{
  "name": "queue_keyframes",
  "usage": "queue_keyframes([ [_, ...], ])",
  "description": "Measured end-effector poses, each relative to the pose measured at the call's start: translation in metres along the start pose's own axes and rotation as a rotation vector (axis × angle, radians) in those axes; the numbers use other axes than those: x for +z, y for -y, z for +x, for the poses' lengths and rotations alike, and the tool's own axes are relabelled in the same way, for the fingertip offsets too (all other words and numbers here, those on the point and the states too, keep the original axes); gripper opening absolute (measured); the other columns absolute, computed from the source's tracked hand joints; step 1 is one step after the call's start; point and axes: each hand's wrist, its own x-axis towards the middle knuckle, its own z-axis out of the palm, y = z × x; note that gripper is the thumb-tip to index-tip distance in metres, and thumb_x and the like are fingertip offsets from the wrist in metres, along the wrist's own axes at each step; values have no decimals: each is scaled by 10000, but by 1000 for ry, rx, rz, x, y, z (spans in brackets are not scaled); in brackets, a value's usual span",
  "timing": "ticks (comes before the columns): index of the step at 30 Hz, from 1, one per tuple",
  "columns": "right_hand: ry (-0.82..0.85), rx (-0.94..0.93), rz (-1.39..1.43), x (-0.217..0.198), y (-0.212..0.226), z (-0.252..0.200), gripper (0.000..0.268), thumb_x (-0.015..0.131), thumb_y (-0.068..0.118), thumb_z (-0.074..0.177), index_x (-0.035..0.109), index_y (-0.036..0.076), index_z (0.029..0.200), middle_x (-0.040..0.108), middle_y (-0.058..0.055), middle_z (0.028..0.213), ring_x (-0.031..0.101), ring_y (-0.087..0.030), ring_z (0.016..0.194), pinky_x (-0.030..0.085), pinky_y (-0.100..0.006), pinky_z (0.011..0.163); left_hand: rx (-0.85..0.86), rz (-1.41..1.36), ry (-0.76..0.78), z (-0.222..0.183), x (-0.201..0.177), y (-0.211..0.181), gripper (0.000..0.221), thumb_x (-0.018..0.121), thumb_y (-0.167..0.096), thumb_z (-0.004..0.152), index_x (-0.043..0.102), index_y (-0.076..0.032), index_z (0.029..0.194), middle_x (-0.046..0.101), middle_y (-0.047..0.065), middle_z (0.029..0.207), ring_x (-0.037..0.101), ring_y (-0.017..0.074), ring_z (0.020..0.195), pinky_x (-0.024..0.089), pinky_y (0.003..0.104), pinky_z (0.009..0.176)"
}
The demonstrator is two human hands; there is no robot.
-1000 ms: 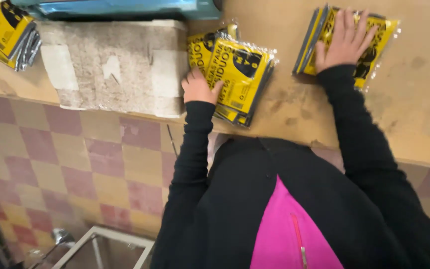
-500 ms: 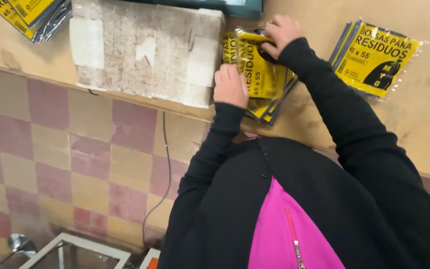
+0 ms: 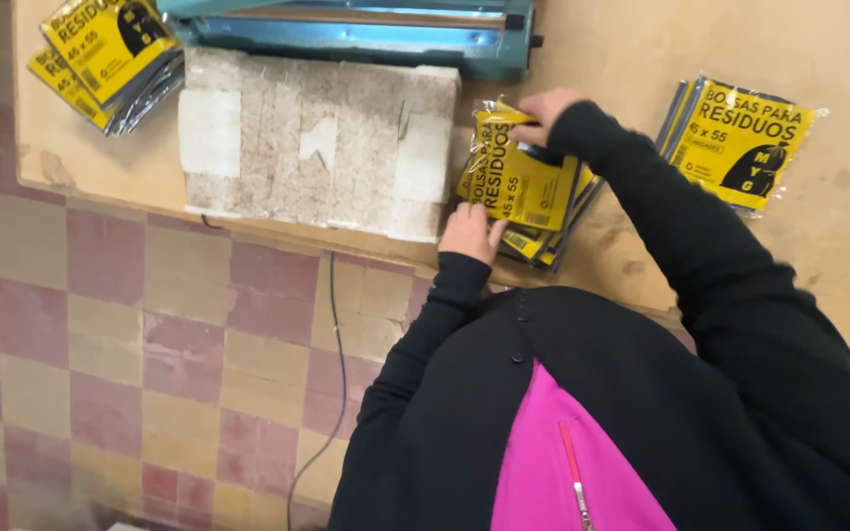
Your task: Sealing plastic bags using a manual heat sealer and organizing them into stacks.
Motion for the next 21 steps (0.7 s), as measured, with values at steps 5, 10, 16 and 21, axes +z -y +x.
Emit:
queue_keyframes([
  [5, -352, -102, 189, 12, -25, -114, 299, 726, 311, 1009, 640, 31, 1067, 634, -186, 951, 652, -359, 917, 532, -405, 812, -153, -350, 41, 25, -43, -24, 551, 768, -340, 912, 508, 14, 1244, 627, 202, 1151, 647, 382, 1049, 526, 439, 879],
  [10, -803, 195, 635, 7, -38, -214, 333, 623, 191, 1037, 583, 0, 1307, 646, -131, 1077, 658, -234, 964, 521, -346, 873, 93, -1018, 144, 57, 21, -82, 618, 642, -183, 1003, 339, 64, 1482, 544, 280, 1361, 554, 434, 1238, 446, 407, 1066],
  [16, -1194, 352, 699, 44, -175, -248, 434, 683, 220, 1129, 486, -19, 1433, 647, -159, 1313, 628, -246, 1183, 531, -354, 1070, 37, -721, 327, 129, 130, -194, 393, 601, -251, 1008, 467, 20, 1259, 655, 298, 1076, 668, 445, 992, 547, 470, 860],
  [21, -1182, 475, 522, 75, -249, -234, 725, 816, 271, 1056, 343, -22, 1522, 630, -202, 1392, 656, -317, 1283, 523, -402, 1105, -3, -370, 368, 165, 191, -227, 465, 663, -365, 939, 490, -23, 1201, 710, 273, 931, 669, 493, 857, 522, 570, 736],
])
